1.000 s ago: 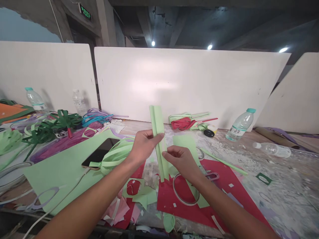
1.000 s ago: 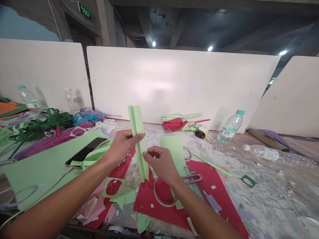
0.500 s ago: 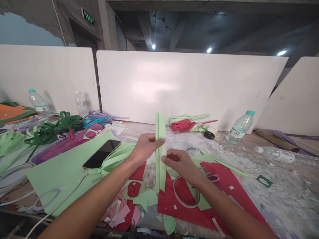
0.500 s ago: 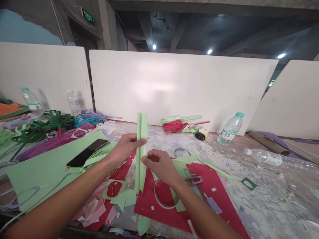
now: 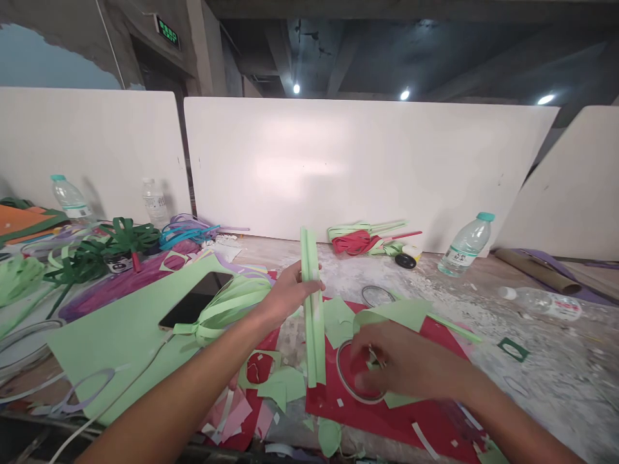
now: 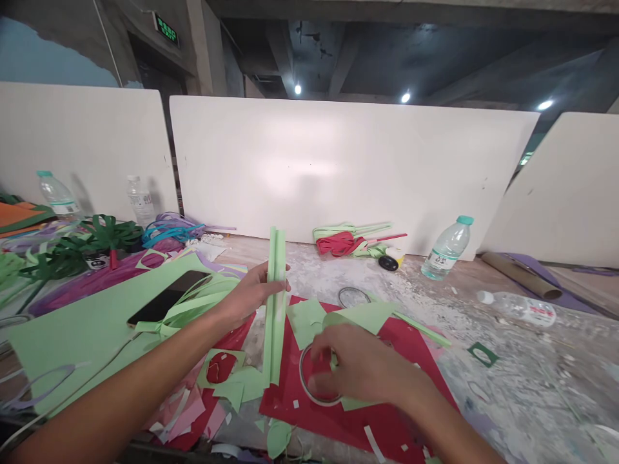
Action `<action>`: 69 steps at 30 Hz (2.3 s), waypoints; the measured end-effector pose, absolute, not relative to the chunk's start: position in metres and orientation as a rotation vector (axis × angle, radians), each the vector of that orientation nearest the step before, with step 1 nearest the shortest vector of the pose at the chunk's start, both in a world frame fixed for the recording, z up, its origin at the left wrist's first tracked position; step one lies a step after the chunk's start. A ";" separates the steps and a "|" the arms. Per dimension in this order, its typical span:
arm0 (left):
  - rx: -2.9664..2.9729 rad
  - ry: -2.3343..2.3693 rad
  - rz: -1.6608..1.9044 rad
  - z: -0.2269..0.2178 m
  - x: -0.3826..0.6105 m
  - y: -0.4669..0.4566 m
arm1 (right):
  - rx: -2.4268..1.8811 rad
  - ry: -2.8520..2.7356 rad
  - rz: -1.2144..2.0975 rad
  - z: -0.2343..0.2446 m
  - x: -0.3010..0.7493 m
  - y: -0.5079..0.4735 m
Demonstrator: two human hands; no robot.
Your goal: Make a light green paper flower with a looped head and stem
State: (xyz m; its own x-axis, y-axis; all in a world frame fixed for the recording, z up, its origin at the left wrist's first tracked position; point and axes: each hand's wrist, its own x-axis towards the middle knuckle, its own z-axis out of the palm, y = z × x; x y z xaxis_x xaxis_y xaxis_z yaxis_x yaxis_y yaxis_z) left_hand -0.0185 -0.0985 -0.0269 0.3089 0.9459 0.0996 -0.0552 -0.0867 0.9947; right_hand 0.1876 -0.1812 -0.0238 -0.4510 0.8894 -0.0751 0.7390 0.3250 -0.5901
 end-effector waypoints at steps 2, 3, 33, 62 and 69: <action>1.176 0.792 0.994 -0.025 -0.018 -0.099 | -1.476 -2.394 0.786 -0.035 0.191 -0.194; 1.073 0.730 0.957 -0.024 -0.018 -0.100 | -1.471 -2.390 0.768 -0.039 0.191 -0.198; 2.135 1.002 1.169 0.007 -0.018 -0.144 | -0.503 -0.681 1.749 -0.008 0.162 -0.152; 2.156 0.802 0.688 0.013 -0.031 -0.132 | -1.240 -2.026 0.313 0.003 0.168 -0.197; 2.254 0.864 0.686 0.010 -0.030 -0.133 | -1.311 -2.012 0.315 0.003 0.167 -0.201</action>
State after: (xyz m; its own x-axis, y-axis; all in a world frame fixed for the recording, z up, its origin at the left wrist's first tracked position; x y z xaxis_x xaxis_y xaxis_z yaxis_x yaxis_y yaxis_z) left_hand -0.0300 -0.1334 0.0102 0.6509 0.7202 0.2400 0.3971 -0.5924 0.7010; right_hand 0.1672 -0.2010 0.0033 -0.2385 0.8737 0.4239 0.7022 0.4567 -0.5462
